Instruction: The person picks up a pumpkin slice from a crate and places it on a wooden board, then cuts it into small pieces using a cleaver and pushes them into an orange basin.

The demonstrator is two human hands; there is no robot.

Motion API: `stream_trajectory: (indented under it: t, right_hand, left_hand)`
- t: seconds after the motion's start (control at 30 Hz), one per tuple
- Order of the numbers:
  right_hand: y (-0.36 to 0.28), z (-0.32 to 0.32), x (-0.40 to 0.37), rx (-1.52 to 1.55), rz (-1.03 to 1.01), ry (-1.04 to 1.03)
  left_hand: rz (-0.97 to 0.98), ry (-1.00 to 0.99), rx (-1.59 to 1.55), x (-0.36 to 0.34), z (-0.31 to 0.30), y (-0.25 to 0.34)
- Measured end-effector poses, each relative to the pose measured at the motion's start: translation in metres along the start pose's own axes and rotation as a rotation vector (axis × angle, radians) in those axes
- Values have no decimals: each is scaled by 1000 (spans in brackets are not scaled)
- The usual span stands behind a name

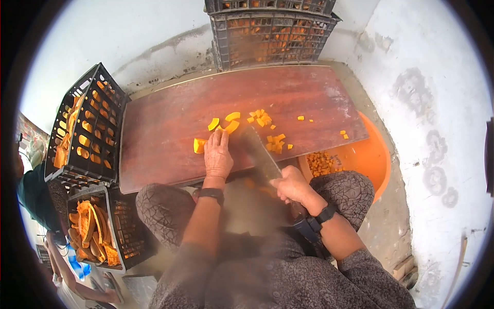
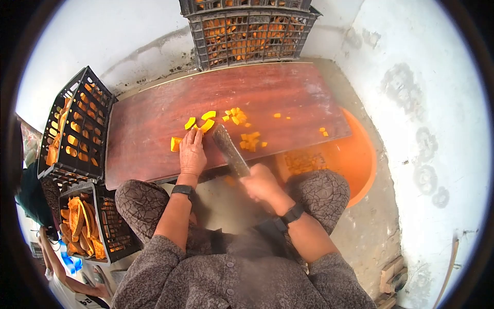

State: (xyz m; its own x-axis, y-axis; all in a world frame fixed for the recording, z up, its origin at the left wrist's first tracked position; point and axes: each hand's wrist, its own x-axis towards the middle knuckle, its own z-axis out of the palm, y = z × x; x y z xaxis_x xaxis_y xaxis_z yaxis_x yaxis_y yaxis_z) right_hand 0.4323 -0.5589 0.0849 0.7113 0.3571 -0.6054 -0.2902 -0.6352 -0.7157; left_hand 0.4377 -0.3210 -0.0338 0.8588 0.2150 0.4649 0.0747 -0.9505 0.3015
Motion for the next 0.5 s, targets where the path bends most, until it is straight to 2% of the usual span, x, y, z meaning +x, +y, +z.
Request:
stream_trajectory:
  t: [0.13, 0.2, 0.33, 0.4, 0.43, 0.5]
  right_hand:
    - [4, -3, 6, -27, 4, 132]
    - [10, -5, 14, -44, 24, 232]
    - [18, -3, 18, -89, 32, 236]
    - [28, 1, 23, -264, -139, 334]
    - [30, 1, 25, -266, -137, 334]
    - [28, 1, 25, -262, -126, 344]
  left_hand:
    - [-18, -10, -29, 7, -8, 4]
    - [-83, -79, -47, 14, -10, 2]
    - [-80, -77, 4, 24, -10, -2]
    - [-45, -38, 39, 27, -8, -5]
    - [-46, -38, 37, 27, -6, -8]
    - [4, 111, 63, 30, -5, -10]
